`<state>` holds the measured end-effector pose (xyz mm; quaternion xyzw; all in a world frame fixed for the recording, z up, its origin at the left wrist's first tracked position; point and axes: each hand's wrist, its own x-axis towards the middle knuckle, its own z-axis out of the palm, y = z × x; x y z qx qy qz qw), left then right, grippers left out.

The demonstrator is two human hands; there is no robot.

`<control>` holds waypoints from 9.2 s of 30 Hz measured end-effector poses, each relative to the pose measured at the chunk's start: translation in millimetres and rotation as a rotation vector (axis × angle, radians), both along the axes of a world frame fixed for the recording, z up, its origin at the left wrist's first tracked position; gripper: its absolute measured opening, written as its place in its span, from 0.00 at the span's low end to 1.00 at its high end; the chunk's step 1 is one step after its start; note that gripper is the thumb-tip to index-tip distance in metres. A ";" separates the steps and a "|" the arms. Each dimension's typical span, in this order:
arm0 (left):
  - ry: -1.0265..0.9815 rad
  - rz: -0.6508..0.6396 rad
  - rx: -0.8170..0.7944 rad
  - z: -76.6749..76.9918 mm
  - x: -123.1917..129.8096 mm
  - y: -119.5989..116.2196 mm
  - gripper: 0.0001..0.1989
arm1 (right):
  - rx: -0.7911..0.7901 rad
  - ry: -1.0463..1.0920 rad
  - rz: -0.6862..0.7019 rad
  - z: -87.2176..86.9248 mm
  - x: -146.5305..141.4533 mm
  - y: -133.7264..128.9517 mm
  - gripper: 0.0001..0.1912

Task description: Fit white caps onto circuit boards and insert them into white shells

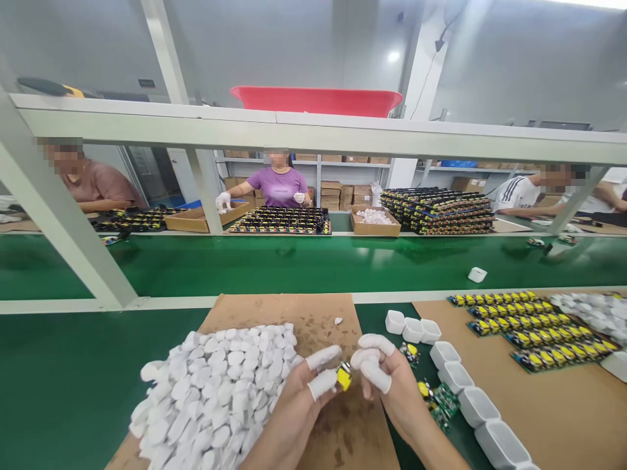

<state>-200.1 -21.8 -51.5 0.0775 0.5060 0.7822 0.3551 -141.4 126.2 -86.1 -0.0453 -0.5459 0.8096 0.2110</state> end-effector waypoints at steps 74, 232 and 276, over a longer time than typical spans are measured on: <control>-0.274 -0.272 0.261 -7.3 24.6 6.1 0.16 | 0.410 0.216 -0.038 20.1 26.4 -14.1 0.15; 0.025 -0.428 0.208 11.0 27.0 -6.1 0.17 | 0.016 0.112 0.401 30.4 31.5 -25.0 0.25; 0.019 -0.390 0.226 16.2 28.5 -3.8 0.15 | -0.232 0.211 0.439 26.6 29.1 -23.5 0.15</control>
